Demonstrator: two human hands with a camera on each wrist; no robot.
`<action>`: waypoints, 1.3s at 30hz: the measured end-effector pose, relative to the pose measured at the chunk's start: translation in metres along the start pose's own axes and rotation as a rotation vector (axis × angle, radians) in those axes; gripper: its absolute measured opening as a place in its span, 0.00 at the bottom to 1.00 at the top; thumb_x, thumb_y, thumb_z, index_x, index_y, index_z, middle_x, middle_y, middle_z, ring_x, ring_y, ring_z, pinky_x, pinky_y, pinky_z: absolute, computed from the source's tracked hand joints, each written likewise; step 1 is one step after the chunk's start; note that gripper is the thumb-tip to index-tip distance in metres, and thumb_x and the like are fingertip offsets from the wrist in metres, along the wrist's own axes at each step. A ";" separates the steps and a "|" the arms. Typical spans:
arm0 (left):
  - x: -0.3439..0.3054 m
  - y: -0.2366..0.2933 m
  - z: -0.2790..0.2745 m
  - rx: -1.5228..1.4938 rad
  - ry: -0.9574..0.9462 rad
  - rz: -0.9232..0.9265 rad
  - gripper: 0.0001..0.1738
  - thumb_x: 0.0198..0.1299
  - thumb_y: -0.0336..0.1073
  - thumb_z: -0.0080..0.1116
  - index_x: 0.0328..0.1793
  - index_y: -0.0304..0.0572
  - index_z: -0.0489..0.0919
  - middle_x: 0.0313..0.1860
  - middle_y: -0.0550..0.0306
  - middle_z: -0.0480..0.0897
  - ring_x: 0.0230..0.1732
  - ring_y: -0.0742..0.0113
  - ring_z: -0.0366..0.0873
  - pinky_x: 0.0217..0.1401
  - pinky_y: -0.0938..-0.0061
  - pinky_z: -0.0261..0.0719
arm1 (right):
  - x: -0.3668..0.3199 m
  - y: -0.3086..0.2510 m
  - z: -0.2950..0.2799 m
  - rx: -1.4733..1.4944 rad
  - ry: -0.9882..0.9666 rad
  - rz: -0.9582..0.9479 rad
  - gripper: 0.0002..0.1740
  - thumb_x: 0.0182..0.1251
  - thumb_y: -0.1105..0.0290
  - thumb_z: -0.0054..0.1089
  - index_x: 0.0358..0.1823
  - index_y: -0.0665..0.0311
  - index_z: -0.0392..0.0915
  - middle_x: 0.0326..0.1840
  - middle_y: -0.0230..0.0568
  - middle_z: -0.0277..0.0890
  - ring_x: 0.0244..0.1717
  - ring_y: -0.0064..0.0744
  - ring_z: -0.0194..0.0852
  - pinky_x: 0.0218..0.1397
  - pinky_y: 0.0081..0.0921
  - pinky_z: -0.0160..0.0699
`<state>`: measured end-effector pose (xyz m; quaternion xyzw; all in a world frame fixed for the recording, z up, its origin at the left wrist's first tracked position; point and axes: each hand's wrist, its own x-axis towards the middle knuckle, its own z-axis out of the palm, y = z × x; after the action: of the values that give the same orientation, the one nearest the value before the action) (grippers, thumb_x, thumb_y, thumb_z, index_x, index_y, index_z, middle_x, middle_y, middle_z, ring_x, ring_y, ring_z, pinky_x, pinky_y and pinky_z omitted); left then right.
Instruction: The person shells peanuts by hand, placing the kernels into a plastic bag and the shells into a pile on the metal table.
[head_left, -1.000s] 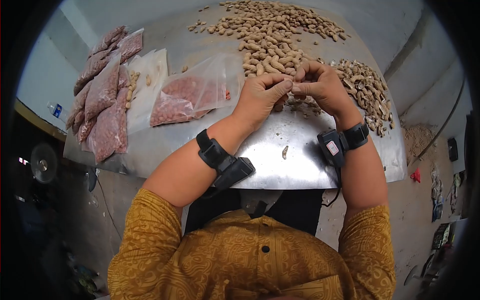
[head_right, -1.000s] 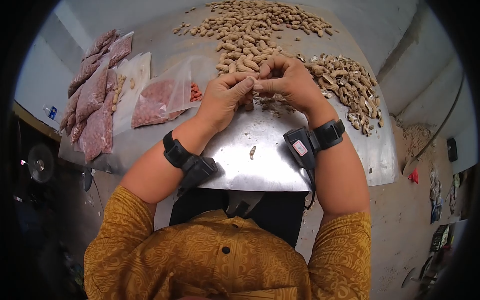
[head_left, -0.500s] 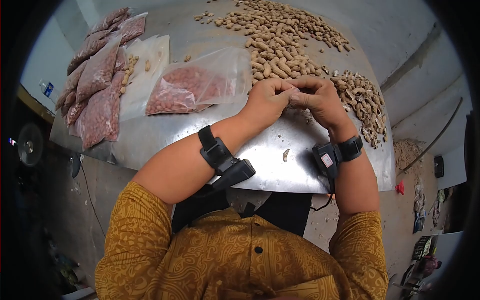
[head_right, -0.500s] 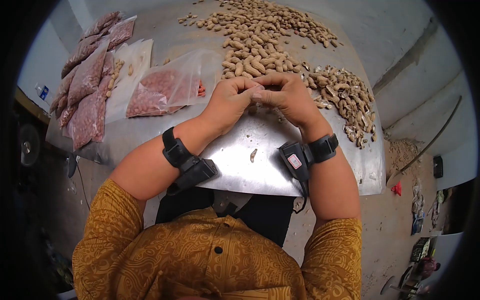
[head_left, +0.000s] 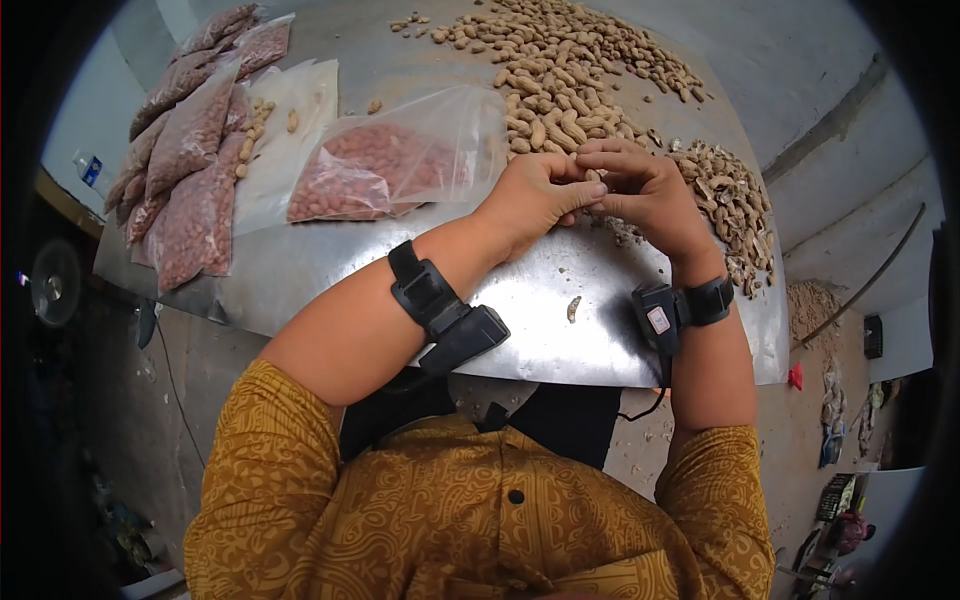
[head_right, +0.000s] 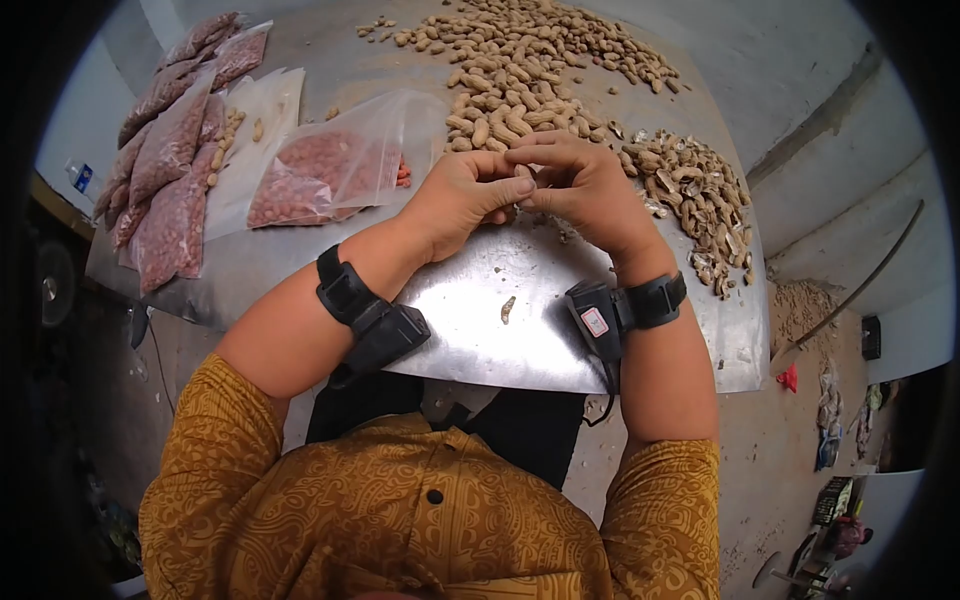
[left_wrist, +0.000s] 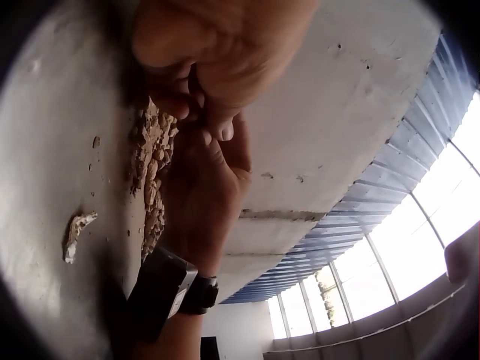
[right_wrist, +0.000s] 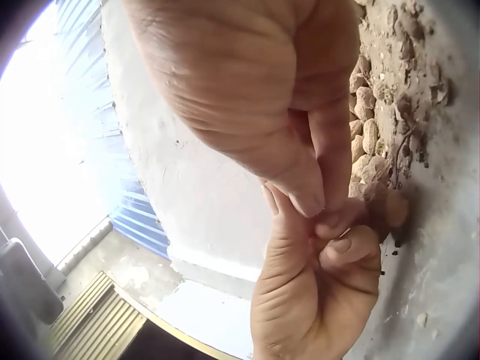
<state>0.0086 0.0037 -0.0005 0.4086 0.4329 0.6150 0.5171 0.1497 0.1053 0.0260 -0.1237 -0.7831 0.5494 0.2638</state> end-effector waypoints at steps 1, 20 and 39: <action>0.000 0.000 0.000 0.077 0.014 0.012 0.11 0.56 0.36 0.61 0.39 0.36 0.77 0.29 0.62 0.77 0.26 0.79 0.71 0.28 0.86 0.70 | 0.000 -0.002 0.003 -0.012 0.013 -0.001 0.21 0.43 0.85 0.63 0.43 0.65 0.80 0.47 0.34 0.72 0.38 0.21 0.73 0.41 0.17 0.74; -0.001 0.001 0.002 -0.293 0.072 0.060 0.11 0.61 0.33 0.55 0.47 0.37 0.75 0.31 0.64 0.76 0.29 0.78 0.72 0.33 0.85 0.74 | 0.000 -0.004 0.012 0.072 0.241 -0.073 0.18 0.48 0.82 0.64 0.44 0.67 0.77 0.37 0.34 0.76 0.35 0.19 0.74 0.40 0.16 0.76; 0.001 0.000 -0.001 -0.564 0.024 -0.223 0.14 0.65 0.42 0.37 0.38 0.44 0.72 0.30 0.59 0.75 0.21 0.74 0.62 0.22 0.82 0.60 | 0.000 -0.011 0.023 -0.454 0.207 -0.458 0.16 0.50 0.84 0.59 0.41 0.62 0.80 0.35 0.39 0.79 0.37 0.32 0.78 0.42 0.22 0.76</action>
<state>0.0073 0.0047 -0.0012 0.1916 0.2933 0.6552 0.6693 0.1380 0.0825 0.0303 -0.0551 -0.8619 0.2720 0.4243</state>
